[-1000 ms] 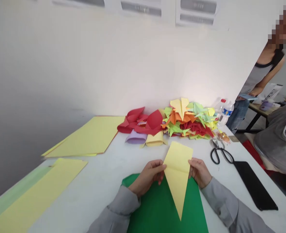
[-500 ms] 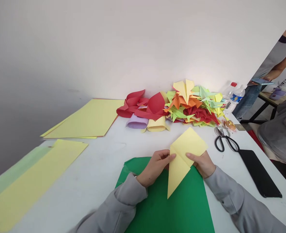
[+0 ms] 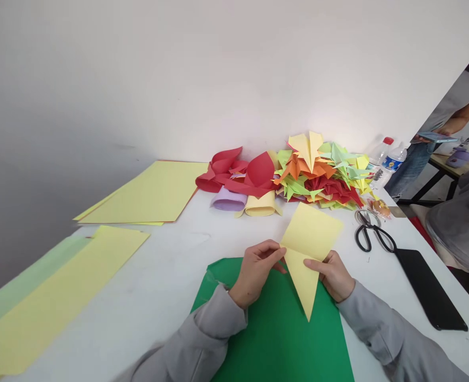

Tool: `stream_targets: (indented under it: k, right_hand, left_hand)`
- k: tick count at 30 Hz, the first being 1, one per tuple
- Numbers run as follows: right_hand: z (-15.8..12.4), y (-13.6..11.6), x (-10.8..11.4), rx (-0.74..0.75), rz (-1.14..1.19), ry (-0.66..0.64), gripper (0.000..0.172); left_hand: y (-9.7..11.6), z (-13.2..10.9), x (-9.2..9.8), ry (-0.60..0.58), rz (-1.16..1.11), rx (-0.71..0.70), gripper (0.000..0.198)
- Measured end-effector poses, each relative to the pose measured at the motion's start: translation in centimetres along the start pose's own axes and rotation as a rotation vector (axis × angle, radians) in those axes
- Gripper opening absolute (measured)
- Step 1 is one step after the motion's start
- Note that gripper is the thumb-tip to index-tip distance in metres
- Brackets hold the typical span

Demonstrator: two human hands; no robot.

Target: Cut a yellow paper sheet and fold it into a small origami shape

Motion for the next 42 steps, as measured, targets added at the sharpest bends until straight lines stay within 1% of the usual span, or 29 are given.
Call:
stream_targets:
  k: [3, 7, 9, 11, 14, 16, 18, 20, 22, 25, 28, 30, 31, 33, 34, 36, 39, 42]
  right_hand:
    - [0.1, -0.2, 0.5, -0.01, 0.027, 0.044, 0.037]
    - [0.3, -0.5, 1.4, -0.065, 0.048, 0.078, 0.034]
    - [0.5, -0.6, 1.9, -0.108, 0.03, 0.073, 0.033]
    - [0.6, -0.6, 2.2, -0.131, 0.006, 0.058, 0.033]
    - [0.6, -0.6, 2.0, -0.127, 0.0, 0.014, 0.034]
    - [0.5, -0.5, 1.4, -0.127, 0.008, -0.035, 0.036]
    - [0.4, -0.4, 1.0, -0.135, -0.005, -0.072, 0.036]
    - [0.4, -0.2, 0.9, -0.139, -0.039, -0.075, 0.036]
    - [0.4, -0.1, 1.1, -0.143, -0.077, -0.058, 0.036]
    - [0.5, 0.1, 1.4, -0.155, -0.094, -0.052, 0.037]
    - [0.7, 0.1, 1.4, -0.157, 0.003, -0.04, 0.042]
    - [0.8, 0.2, 1.3, -0.147, 0.08, -0.03, 0.044]
    - [0.8, 0.3, 1.1, -0.138, 0.094, -0.029, 0.041]
    - [0.8, 0.6, 0.7, -0.107, 0.06, -0.04, 0.033]
    - [0.7, 0.7, 0.4, -0.069, 0.007, -0.052, 0.031]
    - [0.5, 1.0, -0.3, -0.004, -0.083, -0.11, 0.029]
    - [0.4, 1.4, 0.0, 0.048, -0.121, -0.05, 0.028]
    - [0.2, 1.6, 0.3, 0.026, -0.141, -0.026, 0.031]
  left_hand:
    - [-0.2, 0.1, 0.1, -0.034, -0.004, 0.041, 0.02]
    - [-1.1, 0.0, -0.8, -0.199, 0.033, 0.151, 0.022]
    - [-1.5, -0.2, -1.1, -0.261, 0.035, 0.186, 0.022]
    - [-1.9, -0.3, -1.4, -0.297, 0.023, 0.213, 0.022]
    - [-2.5, -0.9, -2.4, -0.392, 0.034, 0.253, 0.022]
    - [-2.6, -1.3, -3.1, -0.444, 0.047, 0.255, 0.022]
    - [-2.5, -1.6, -3.5, -0.468, 0.041, 0.233, 0.022]
    - [-2.2, -1.8, -3.8, -0.489, 0.029, 0.201, 0.021]
    - [-2.1, -2.1, -4.0, -0.519, 0.028, 0.199, 0.023]
    - [-2.4, -2.3, -3.9, -0.506, 0.042, 0.233, 0.026]
    - [-2.4, -2.0, -3.6, -0.446, 0.026, 0.221, 0.027]
    - [-2.3, -1.6, -3.1, -0.349, -0.026, 0.205, 0.028]
    - [-2.2, -1.4, -2.7, -0.291, -0.048, 0.195, 0.029]
    - [-2.0, -1.1, -2.3, -0.2, -0.061, 0.165, 0.03]
    - [-1.9, -1.0, -2.2, -0.179, -0.05, 0.146, 0.03]
    - [-1.8, -1.0, -2.5, -0.178, 0.001, 0.115, 0.03]
    - [-2.0, -1.1, -2.9, -0.182, 0.099, 0.093, 0.032]
    - [-2.4, -1.2, -3.0, -0.187, 0.104, 0.105, 0.031]
Point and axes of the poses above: each hand's wrist, its own z-axis towards the middle knuckle, its own x-axis out of the back of the hand, y = z × x, the point moved 8 cm from there along z, towards the middle knuckle, and after that the axes turned 8 degrees about z, right-handed, at the moved point
